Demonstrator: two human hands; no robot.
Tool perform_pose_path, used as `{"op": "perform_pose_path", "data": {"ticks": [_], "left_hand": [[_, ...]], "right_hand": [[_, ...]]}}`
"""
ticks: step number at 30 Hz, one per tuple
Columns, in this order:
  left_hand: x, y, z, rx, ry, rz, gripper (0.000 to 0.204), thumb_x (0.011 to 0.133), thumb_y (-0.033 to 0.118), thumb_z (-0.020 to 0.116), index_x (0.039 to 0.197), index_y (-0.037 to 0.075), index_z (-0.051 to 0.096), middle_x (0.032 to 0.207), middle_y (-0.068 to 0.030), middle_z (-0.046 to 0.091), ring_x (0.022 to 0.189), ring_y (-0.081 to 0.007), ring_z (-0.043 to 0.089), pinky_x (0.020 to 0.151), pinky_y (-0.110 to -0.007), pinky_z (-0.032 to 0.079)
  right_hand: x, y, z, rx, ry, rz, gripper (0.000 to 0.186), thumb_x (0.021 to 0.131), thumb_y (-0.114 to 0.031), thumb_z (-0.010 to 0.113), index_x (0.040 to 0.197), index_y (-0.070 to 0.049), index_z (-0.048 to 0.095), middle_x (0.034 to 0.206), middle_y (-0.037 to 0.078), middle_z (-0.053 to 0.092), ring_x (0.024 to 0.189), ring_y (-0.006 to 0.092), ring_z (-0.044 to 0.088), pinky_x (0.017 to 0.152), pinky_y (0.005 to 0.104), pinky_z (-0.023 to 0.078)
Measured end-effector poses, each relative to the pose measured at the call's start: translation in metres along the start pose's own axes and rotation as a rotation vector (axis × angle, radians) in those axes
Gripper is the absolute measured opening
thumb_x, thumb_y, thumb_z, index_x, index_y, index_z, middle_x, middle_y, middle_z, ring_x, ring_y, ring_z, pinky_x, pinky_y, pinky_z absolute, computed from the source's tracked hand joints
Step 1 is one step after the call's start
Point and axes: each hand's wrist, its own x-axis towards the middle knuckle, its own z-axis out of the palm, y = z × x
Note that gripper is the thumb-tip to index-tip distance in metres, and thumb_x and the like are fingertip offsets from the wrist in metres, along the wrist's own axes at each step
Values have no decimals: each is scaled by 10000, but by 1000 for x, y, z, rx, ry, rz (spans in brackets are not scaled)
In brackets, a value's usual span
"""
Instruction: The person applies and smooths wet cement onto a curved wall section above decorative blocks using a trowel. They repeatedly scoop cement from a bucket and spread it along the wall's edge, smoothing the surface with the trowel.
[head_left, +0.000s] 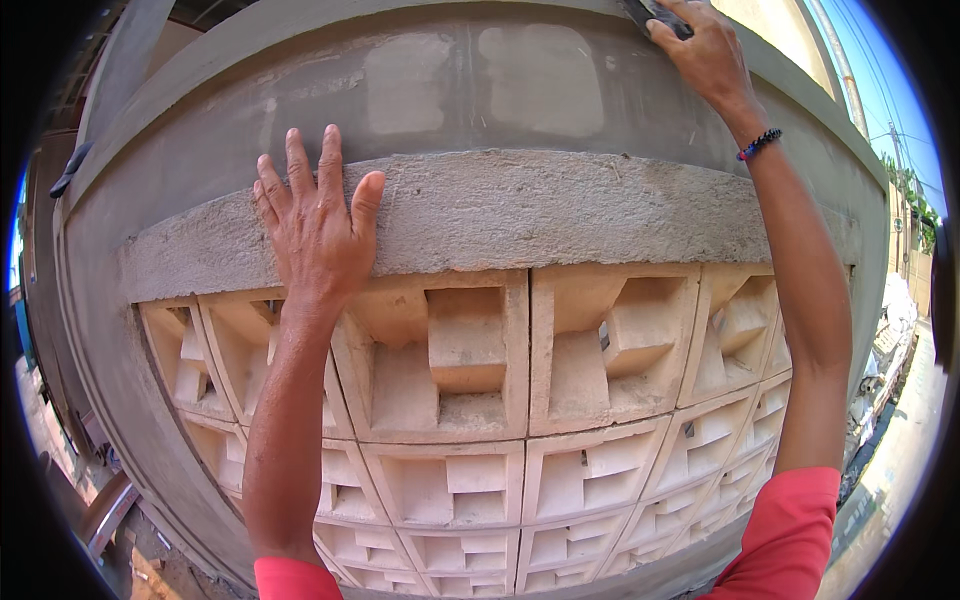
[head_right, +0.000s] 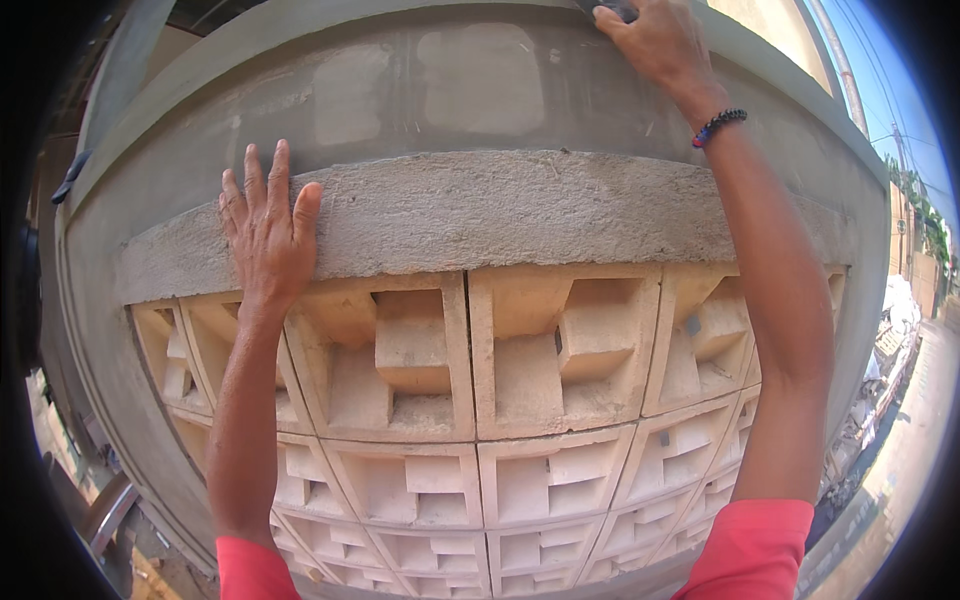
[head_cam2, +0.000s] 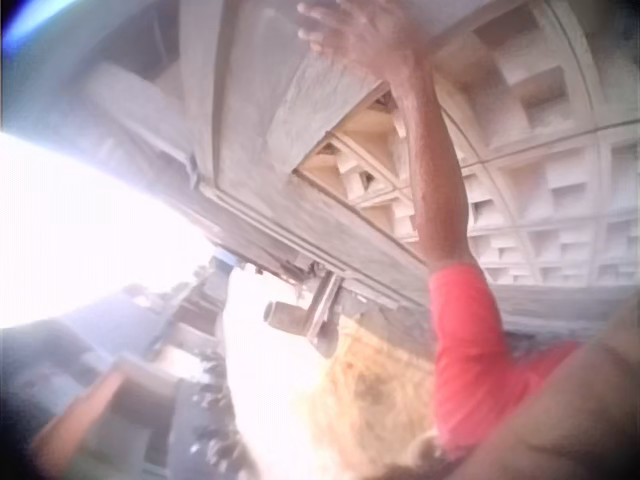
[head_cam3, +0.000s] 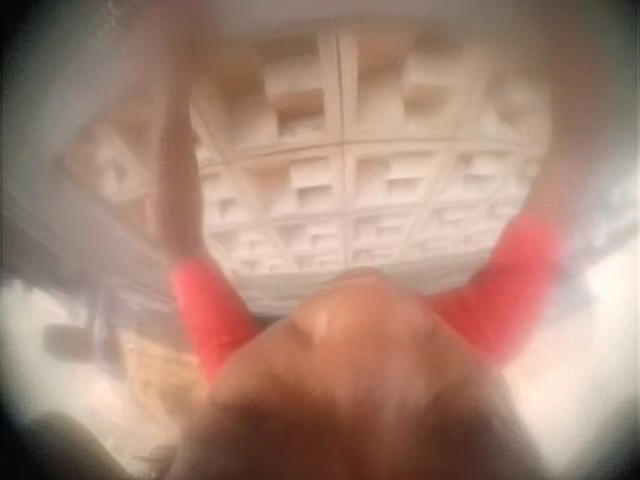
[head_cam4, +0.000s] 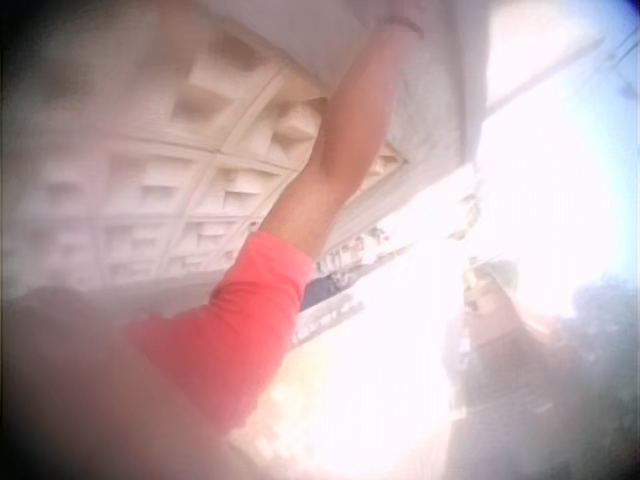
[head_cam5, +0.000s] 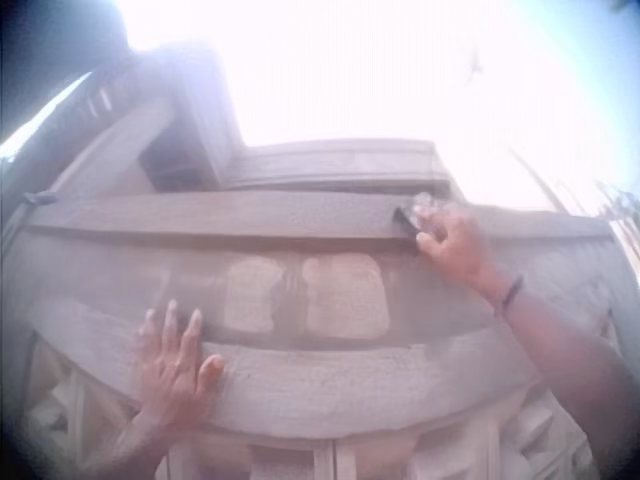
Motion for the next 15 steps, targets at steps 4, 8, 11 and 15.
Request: {"op": "perform_pose_path", "data": {"ticks": [4,8,11,15], "left_hand": [[0,12,2,-65,2,5,732,910,666,190,1451,193,325,1515,-181,217,1398,-443,122,1142,-545,72],[-1,8,-1,-138,-21,-3,743,915,656,208,1444,150,334,1505,-214,213,1392,-467,109,1137,-554,57],[0,6,-1,-278,-18,4,744,933,631,221,1435,94,336,1493,-252,203,1386,-486,87,1127,-569,44],[1,-9,-8,-503,26,4,733,950,593,272,1412,28,344,1460,-299,212,1359,-533,86,1100,-605,59]], "right_hand": [[-9,60,-11,-229,-39,501,492,804,-480,596,1236,-246,620,1106,156,663,1049,308,620,918,395,472],[38,-37,33,-159,-17,537,501,791,-489,592,1233,-255,621,1106,166,662,1044,316,622,915,405,473],[84,-160,66,-61,125,290,374,810,-326,587,1101,-104,663,984,202,628,1004,362,561,890,453,442],[119,-266,81,50,-10,67,378,805,-323,584,1099,-100,664,973,196,624,981,382,554,879,459,446]]}}
